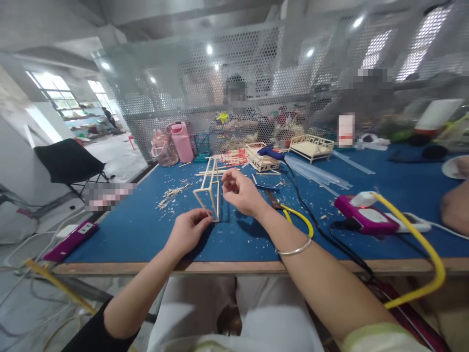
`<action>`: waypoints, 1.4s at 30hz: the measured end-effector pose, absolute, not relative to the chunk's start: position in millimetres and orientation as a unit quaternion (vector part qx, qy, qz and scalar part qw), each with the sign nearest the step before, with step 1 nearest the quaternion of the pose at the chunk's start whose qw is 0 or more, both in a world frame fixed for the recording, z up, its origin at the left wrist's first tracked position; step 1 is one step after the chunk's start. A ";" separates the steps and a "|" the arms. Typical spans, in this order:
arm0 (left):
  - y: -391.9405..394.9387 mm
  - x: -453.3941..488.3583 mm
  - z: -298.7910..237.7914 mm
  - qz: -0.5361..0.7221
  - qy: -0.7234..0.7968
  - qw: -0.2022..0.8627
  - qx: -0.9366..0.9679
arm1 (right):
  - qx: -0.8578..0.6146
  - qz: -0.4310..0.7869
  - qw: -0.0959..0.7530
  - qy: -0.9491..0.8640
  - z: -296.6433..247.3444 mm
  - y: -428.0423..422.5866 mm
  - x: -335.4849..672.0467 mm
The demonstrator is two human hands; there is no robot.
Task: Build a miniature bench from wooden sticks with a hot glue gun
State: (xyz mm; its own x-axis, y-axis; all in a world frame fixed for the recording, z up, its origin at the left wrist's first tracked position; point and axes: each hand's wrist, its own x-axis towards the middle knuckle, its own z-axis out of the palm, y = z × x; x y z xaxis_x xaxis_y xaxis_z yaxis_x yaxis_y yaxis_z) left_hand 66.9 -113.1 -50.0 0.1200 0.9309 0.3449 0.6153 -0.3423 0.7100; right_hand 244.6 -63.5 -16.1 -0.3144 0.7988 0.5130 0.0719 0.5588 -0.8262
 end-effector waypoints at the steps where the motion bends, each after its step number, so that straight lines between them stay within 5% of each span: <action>1: -113.8 67.1 -49.1 0.390 0.536 0.195 0.723 | -0.308 0.357 0.488 -0.734 -16.8 -63.2 245.3; 6: -119.0 68.1 -42.8 0.375 0.548 0.145 0.734 | -0.338 0.364 0.379 -0.781 -20.6 -68.2 237.3; 11: -120.4 69.4 -39.3 0.353 0.544 0.112 0.753 | -0.317 0.324 0.385 -0.804 -27.8 -70.9 222.8; 18: -117.8 67.8 -41.8 0.425 0.531 0.167 0.714 | -0.312 0.360 0.406 -0.780 -34.0 -68.0 218.5; 25: -101.1 64.3 -6.9 0.563 0.409 0.403 0.594 | -0.339 0.374 0.405 -0.762 -32.2 -66.5 216.6; 42: -92.7 64.6 -13.0 0.578 0.371 0.408 0.602 | -0.325 0.447 0.411 -0.725 -34.3 -67.1 212.1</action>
State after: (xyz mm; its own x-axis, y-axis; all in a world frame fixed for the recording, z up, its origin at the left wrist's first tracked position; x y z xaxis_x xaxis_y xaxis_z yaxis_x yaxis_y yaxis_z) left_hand 64.6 -92.7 -13.0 0.0571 0.9175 0.3937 -0.0248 -0.3929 0.9193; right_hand 212.1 -67.1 -34.3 -0.4506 0.8385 0.3065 0.1032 0.3899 -0.9150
